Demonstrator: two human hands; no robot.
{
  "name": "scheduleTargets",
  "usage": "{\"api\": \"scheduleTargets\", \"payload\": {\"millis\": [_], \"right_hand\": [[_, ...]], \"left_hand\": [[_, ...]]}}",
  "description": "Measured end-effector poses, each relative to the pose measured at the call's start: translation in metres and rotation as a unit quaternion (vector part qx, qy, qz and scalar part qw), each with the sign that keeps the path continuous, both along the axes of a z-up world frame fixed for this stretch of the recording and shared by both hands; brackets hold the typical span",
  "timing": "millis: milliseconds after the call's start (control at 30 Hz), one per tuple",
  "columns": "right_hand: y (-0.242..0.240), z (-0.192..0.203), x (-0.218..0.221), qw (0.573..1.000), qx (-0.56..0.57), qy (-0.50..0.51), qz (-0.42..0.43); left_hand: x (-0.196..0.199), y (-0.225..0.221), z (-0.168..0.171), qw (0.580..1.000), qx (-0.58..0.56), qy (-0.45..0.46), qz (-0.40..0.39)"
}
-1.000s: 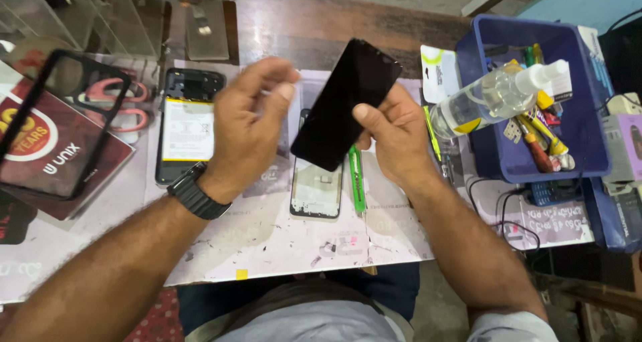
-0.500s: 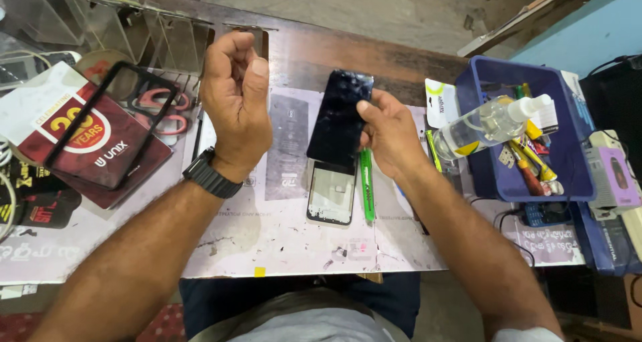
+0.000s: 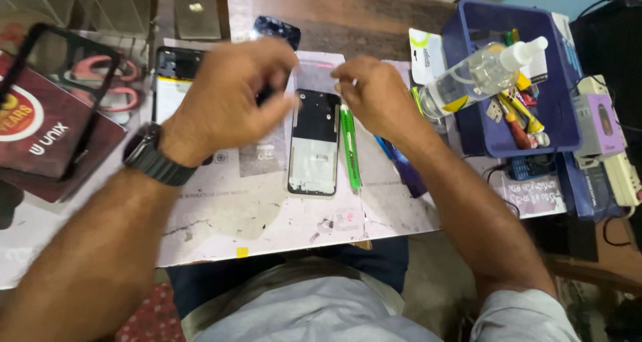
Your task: The person removes a protective film from the internal frame of a disassembled smartphone. They then use a green utility knife to scrape adhesive residue from the edges of a detached screen assembly. Finally, they peel off a black protective film from the screen and use a blue plastic spudger to clean the surface.
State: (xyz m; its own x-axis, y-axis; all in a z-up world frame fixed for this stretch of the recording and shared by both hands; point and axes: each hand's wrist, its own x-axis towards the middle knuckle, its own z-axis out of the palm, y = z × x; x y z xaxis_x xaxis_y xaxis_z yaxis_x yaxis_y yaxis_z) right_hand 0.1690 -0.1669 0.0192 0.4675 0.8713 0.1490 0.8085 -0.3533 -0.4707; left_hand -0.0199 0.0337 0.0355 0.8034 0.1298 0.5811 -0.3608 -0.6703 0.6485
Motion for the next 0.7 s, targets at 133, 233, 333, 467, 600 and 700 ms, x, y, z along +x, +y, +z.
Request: {"api": "scheduleTargets", "payload": {"millis": [133, 233, 333, 467, 600, 700], "right_hand": [[-0.011, 0.002, -0.010, 0.994, -0.007, -0.069, 0.083], [-0.013, 0.001, -0.012, 0.992, -0.012, -0.089, 0.088], [-0.011, 0.001, -0.008, 0.994, -0.024, -0.044, 0.098], [-0.003, 0.001, -0.007, 0.993, -0.027, -0.028, 0.108], [0.001, 0.001, -0.005, 0.994, -0.033, -0.016, 0.102], [-0.002, 0.001, -0.001, 0.993, -0.076, 0.087, 0.011]], "left_hand": [[-0.003, -0.021, 0.014, 0.978, 0.126, 0.091, -0.142], [-0.004, -0.040, 0.018, 0.956, 0.174, 0.160, -0.174], [-0.005, -0.050, 0.020, 0.919, 0.243, 0.265, -0.162], [-0.002, -0.050, 0.020, 0.909, 0.274, 0.278, -0.148], [-0.002, -0.047, 0.019, 0.906, 0.284, 0.283, -0.140], [-0.003, -0.047, 0.016, 0.900, 0.293, 0.293, -0.138]]}}
